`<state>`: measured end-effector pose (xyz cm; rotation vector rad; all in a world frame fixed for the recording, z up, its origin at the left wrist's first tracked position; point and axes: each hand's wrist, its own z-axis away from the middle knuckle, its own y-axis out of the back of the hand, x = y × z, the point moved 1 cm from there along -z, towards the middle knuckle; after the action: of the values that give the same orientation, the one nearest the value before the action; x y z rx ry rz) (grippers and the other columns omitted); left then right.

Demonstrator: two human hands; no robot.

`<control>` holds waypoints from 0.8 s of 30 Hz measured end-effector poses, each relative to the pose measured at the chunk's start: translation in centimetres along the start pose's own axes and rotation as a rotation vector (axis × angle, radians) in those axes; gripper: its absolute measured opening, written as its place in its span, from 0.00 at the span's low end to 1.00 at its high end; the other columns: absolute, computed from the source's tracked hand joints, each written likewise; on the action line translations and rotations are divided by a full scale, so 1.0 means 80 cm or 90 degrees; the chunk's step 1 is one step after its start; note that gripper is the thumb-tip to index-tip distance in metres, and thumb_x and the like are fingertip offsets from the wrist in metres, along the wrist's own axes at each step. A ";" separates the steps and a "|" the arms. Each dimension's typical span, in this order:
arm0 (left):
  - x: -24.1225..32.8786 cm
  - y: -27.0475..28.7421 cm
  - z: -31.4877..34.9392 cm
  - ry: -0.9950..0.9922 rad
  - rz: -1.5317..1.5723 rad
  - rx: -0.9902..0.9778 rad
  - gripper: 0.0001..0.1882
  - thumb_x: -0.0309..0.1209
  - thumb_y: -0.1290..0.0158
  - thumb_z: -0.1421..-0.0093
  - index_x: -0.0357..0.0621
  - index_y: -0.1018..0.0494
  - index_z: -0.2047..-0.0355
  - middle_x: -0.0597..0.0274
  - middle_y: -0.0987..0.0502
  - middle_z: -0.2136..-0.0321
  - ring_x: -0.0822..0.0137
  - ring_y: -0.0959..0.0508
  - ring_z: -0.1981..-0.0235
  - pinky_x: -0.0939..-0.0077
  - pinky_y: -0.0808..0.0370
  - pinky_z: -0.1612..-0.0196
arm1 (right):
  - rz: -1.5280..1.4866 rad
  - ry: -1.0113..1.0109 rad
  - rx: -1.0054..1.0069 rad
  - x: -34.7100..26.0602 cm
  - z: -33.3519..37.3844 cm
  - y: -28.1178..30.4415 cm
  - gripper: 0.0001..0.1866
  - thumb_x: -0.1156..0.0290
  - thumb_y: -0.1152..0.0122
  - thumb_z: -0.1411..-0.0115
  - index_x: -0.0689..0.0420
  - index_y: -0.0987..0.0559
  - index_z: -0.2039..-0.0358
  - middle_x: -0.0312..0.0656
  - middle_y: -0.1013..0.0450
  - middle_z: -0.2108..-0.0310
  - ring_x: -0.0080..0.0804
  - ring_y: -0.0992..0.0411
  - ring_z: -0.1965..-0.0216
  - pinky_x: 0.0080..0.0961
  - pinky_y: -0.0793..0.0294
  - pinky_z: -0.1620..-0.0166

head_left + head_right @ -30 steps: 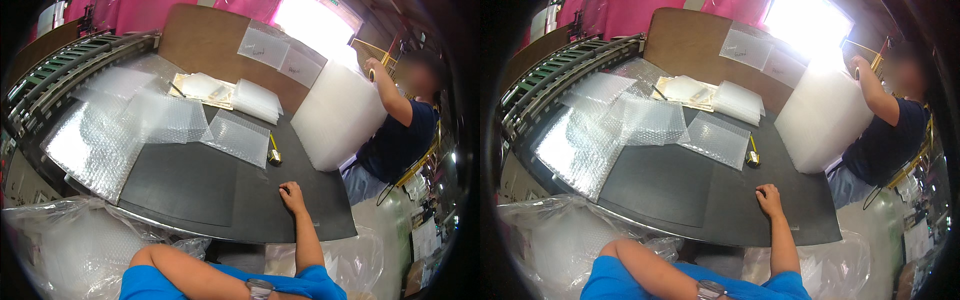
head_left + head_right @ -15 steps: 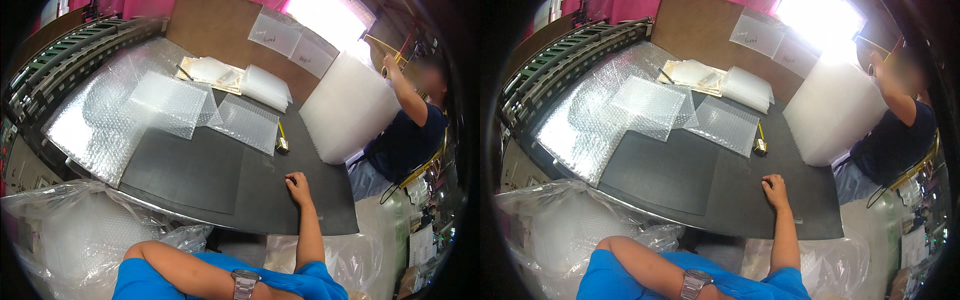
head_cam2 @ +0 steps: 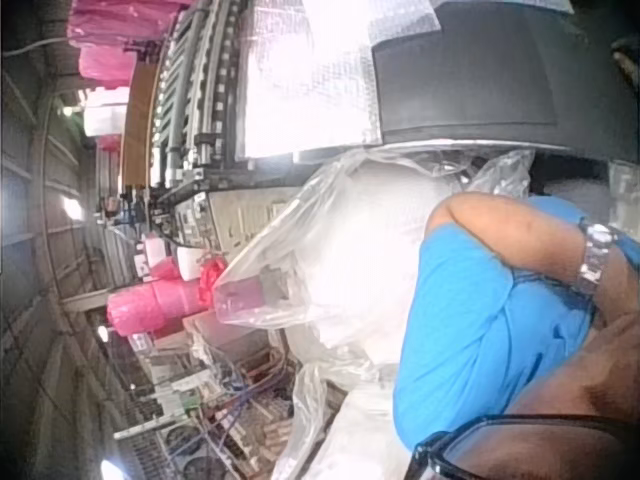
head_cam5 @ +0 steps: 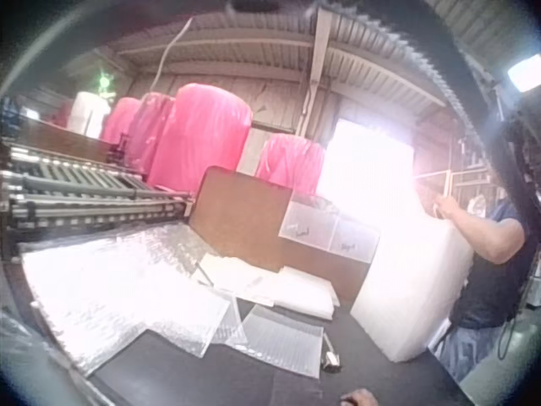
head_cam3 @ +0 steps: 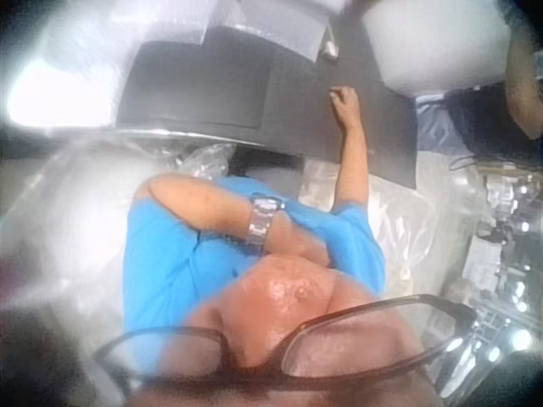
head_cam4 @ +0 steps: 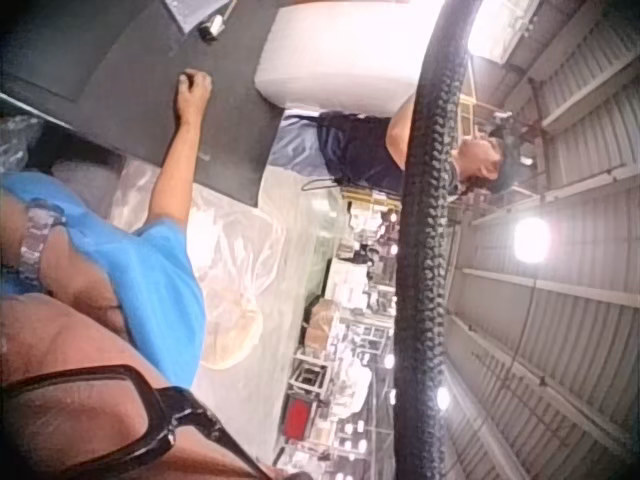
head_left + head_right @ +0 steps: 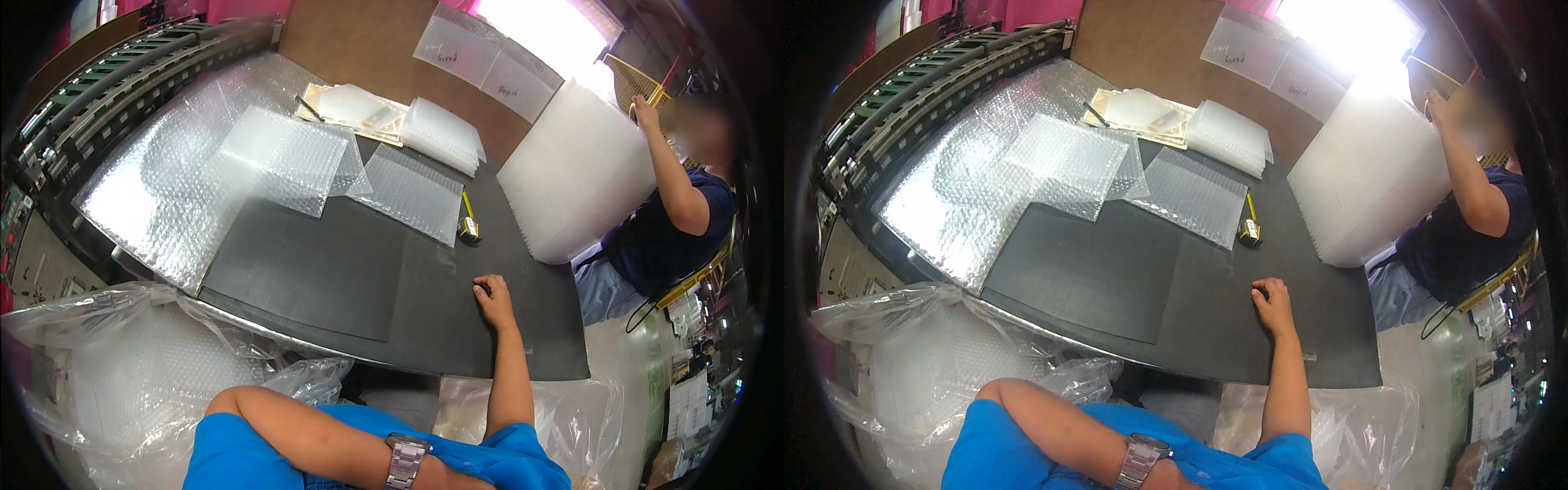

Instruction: The person stacks sheets of bubble wrap on a black table in a warehouse. They repeatedly pick up sheets, align them, and place them into a growing pile. Another person is visible in the background handling similar materials.

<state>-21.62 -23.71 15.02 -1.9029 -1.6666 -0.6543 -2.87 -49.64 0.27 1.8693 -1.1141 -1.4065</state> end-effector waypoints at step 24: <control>0.001 0.005 0.006 -0.006 0.017 0.014 0.07 0.30 0.53 0.46 0.38 0.31 0.72 0.53 0.31 0.72 0.57 0.30 0.70 0.70 0.33 0.66 | 0.007 0.004 0.010 -0.009 0.002 0.002 0.09 0.71 0.43 0.50 0.58 0.24 0.66 0.43 0.31 0.62 0.40 0.35 0.55 0.31 0.37 0.51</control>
<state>-21.18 -23.38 14.65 -1.9120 -1.6450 -0.6141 -3.13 -49.11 0.68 1.8743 -1.1348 -1.3886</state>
